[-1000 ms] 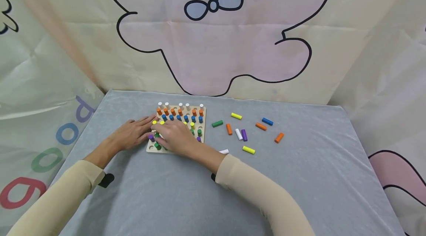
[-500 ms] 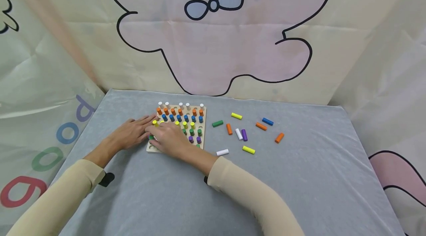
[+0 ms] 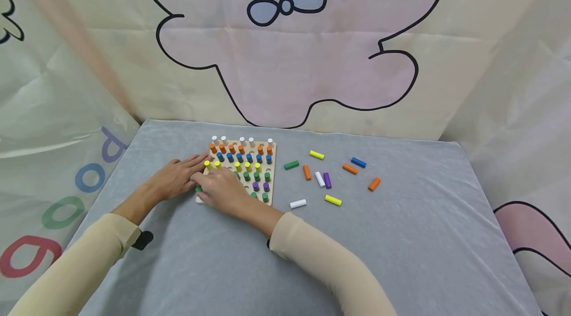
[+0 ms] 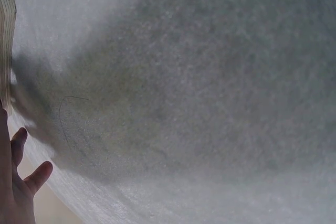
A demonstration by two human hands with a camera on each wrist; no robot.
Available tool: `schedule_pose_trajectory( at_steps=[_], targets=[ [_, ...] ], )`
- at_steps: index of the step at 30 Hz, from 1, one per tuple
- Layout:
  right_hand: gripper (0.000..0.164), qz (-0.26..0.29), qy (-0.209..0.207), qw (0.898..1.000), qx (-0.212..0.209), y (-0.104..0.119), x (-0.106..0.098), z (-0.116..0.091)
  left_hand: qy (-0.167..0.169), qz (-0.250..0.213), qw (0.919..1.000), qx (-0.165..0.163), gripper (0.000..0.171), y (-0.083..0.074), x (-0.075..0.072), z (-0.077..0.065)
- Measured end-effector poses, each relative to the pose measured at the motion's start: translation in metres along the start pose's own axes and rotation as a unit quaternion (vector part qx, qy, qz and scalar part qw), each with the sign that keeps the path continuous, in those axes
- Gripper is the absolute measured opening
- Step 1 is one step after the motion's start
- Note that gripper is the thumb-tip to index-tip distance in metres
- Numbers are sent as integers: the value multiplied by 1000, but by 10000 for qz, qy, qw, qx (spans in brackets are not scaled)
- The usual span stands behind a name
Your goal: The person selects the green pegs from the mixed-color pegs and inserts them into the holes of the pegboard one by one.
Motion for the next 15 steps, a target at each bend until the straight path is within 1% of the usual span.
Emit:
schedule_pose_trajectory(
  at_steps=[7, 15],
  targets=[
    [33, -35, 68, 10000, -10, 1, 7, 0, -34, 47, 10000, 0, 62, -1, -1, 0],
    [35, -92, 150, 9998, 132, -3, 8, -4, 33, -91, 9998, -163, 64, 1, 2, 0]
  ],
)
Point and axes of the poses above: each hand's wrist, its own z-axis towards the middle knuckle, its own x-axis out of the palm, y = z × x, the point moved 5 cm from there along z, towards the middle knuckle, and after that the axes turned 5 degrees about x, right-handed, at the moved point
